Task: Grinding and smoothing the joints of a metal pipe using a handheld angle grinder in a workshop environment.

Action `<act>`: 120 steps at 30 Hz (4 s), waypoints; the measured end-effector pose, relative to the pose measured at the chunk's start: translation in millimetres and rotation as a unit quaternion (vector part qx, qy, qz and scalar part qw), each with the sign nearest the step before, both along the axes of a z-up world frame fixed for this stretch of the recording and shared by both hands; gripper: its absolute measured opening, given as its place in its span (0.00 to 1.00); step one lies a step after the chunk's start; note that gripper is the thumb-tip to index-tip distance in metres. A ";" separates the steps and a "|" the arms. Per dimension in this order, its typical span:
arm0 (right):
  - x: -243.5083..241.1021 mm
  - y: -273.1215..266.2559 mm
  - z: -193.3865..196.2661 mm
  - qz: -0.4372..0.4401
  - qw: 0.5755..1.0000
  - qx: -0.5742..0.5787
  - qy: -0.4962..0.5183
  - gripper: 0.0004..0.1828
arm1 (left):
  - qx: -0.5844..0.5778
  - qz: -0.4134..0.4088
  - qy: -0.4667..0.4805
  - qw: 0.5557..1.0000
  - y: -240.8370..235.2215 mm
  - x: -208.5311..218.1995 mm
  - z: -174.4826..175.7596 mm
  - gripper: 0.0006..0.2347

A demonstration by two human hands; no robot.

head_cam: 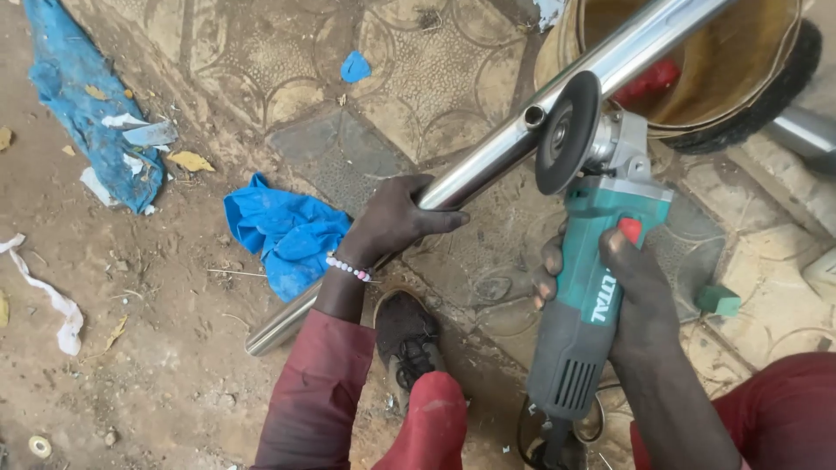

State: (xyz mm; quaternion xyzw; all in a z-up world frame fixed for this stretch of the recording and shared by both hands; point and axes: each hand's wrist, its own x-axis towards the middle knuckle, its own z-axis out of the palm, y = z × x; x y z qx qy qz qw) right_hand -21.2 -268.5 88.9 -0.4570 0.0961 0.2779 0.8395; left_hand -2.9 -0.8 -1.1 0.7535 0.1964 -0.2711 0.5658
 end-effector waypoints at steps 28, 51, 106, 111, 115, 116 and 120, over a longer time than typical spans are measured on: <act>-13.2 -5.4 4.7 -0.003 0.989 0.108 0.100 0.28 | 0.073 -0.063 0.003 0.995 -10.1 -1.4 17.9 0.23; 17.0 -49.2 23.9 0.083 0.990 0.112 0.003 0.32 | 0.061 -0.072 -0.023 0.995 -5.8 -4.7 15.5 0.24; -6.2 -81.1 33.8 0.070 0.987 -0.136 0.046 0.30 | 0.044 -0.057 0.000 0.997 -6.1 -6.7 38.6 0.27; -1.1 -17.4 82.6 0.110 0.784 -0.591 0.156 0.32 | 0.064 -0.078 -0.011 0.995 -5.0 -8.3 24.0 0.25; -8.3 -6.3 73.8 0.173 0.749 -0.639 0.038 0.36 | 0.101 -0.071 -0.050 0.991 -8.3 -14.4 18.2 0.23; -10.6 0.3 73.6 0.173 0.739 -0.650 0.036 0.39 | 0.119 -0.073 -0.071 0.988 -9.3 -16.7 15.8 0.22; -11.9 24.0 70.7 0.158 0.741 -0.652 0.027 0.40 | 0.146 -0.075 -0.073 0.984 -15.0 -21.4 21.1 0.21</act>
